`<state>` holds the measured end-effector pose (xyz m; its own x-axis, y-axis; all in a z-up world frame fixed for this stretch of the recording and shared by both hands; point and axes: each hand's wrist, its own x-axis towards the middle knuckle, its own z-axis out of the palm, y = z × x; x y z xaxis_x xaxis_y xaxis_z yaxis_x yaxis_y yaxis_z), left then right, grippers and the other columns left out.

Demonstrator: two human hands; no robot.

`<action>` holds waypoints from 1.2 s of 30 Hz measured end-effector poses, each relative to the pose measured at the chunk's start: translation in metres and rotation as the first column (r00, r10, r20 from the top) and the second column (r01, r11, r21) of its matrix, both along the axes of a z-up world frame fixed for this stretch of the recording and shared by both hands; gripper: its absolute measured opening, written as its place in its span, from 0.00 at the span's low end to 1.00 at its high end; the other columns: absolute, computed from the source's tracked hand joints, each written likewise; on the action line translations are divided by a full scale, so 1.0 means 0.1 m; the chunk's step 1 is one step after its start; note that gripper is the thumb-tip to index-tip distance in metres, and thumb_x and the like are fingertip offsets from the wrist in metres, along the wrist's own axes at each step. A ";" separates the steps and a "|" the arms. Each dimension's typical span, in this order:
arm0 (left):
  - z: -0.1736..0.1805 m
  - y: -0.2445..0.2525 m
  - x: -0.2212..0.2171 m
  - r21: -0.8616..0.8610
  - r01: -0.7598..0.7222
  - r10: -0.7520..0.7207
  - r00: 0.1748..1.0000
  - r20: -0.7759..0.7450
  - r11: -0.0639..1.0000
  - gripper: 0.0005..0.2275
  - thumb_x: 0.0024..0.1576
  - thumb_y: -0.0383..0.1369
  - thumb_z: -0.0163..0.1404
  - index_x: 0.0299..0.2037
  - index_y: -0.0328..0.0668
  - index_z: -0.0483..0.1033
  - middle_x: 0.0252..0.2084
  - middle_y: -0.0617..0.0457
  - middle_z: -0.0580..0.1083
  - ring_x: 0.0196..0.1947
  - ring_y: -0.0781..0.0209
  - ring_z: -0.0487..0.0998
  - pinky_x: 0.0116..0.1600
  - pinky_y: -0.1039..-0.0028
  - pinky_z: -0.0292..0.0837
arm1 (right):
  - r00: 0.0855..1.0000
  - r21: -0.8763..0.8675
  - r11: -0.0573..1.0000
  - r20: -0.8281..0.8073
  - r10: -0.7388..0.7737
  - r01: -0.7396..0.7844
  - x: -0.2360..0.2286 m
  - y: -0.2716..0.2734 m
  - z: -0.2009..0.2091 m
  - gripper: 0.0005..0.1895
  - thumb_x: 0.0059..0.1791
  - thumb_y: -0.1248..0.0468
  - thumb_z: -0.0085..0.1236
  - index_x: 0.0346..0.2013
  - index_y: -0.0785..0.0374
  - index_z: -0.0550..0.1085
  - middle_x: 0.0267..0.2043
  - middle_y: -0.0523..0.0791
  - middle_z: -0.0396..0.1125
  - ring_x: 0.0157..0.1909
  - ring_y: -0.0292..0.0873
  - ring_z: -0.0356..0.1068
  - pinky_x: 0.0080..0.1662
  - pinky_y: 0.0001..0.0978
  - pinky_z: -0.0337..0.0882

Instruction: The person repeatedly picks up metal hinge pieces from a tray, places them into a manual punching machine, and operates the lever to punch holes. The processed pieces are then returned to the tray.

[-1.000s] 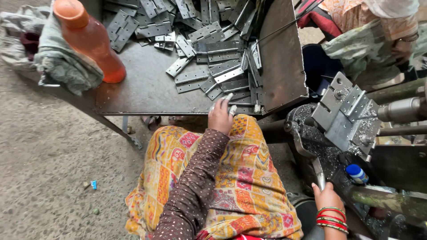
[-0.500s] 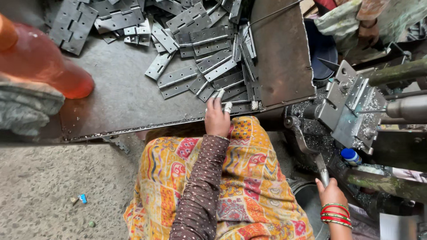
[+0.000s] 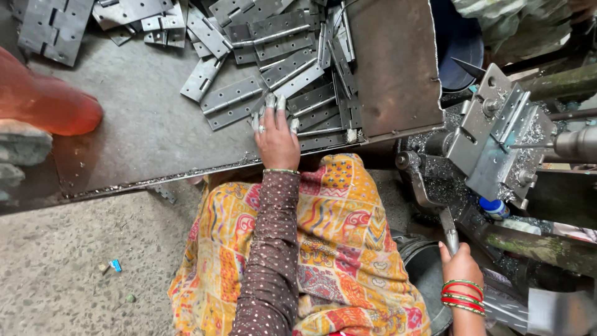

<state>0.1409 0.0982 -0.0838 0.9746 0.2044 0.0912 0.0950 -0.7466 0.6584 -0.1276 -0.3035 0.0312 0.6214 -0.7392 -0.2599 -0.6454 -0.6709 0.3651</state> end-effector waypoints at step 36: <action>0.83 0.03 -0.66 -0.975 0.126 0.081 0.990 0.113 -0.183 0.09 0.64 0.27 0.50 0.53 0.33 0.75 0.46 0.52 0.77 0.42 0.63 0.79 0.49 0.69 0.78 | 0.987 0.205 0.973 0.141 0.076 -0.104 0.03 -0.01 -0.02 0.30 0.53 0.39 0.48 0.46 0.65 0.69 0.37 0.59 0.76 0.42 0.63 0.77 0.45 0.54 0.76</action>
